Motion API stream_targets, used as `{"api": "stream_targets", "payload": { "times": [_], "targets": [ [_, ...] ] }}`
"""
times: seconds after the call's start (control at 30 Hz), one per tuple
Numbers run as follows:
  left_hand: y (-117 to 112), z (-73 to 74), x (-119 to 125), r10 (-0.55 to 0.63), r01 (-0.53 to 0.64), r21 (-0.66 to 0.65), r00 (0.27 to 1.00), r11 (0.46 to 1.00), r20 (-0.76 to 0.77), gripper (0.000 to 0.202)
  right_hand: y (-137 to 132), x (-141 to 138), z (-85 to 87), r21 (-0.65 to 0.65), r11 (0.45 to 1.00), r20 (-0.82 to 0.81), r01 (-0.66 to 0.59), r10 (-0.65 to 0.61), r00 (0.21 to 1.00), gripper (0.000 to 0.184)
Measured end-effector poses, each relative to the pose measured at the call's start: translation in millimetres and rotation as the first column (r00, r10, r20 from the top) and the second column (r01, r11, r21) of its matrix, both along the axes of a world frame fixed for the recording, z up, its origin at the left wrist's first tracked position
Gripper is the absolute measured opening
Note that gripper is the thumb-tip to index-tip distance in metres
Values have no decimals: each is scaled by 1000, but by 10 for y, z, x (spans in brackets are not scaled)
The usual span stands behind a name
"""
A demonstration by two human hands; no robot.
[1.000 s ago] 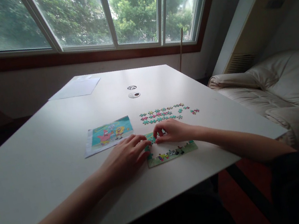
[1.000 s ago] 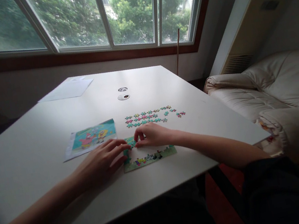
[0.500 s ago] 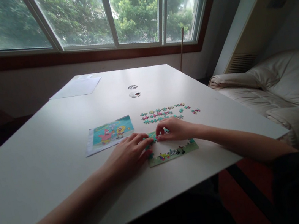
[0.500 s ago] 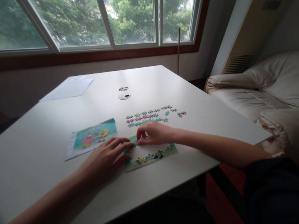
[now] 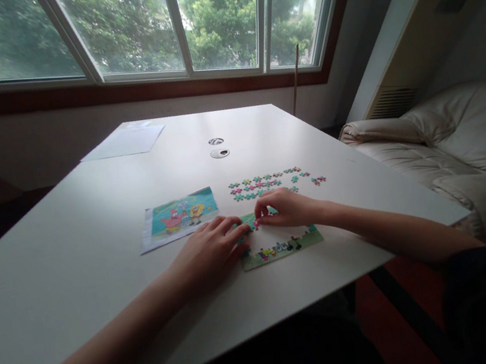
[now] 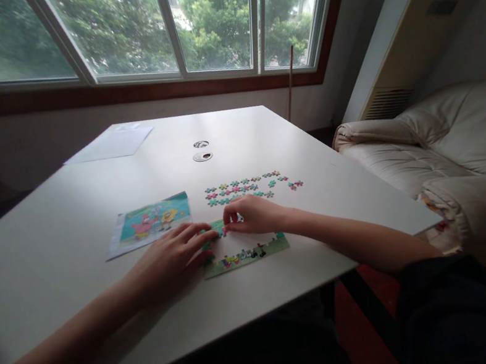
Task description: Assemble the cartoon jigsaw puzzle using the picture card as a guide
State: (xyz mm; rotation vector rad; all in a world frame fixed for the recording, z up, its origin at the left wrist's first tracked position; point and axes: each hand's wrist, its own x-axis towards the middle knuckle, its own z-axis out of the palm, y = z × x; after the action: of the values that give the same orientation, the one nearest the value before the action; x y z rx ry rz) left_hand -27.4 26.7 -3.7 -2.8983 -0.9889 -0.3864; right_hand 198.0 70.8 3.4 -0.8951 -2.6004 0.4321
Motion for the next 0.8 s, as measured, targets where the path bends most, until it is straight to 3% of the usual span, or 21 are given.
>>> {"api": "stream_targets", "payload": {
  "times": [0.33, 0.53, 0.6, 0.7, 0.8],
  "targets": [
    [-13, 14, 11, 22, -22, -9, 999, 1000, -25, 27, -56, 28, 92, 86, 987, 103, -133, 124, 987, 19],
    [-16, -1, 0, 27, -27, -8, 999, 1000, -21, 27, 23, 124, 168, 22, 983, 105, -182, 178, 978, 21],
    [-14, -5, -2, 28, -29, -15, 999, 999, -30, 28, 122, 223, 214, 32, 991, 82, -129, 126, 989, 20],
    [-12, 1, -4, 21, -22, -36, 999, 999, -37, 30, 353, 481, 283, 112, 992, 34, 56, -60, 998, 21],
    [-16, 17, -11, 19, -20, -46, 999, 999, -35, 30, 613, 835, 313, 213, 940, 20, 267, -278, 960, 22]
  ]
}}
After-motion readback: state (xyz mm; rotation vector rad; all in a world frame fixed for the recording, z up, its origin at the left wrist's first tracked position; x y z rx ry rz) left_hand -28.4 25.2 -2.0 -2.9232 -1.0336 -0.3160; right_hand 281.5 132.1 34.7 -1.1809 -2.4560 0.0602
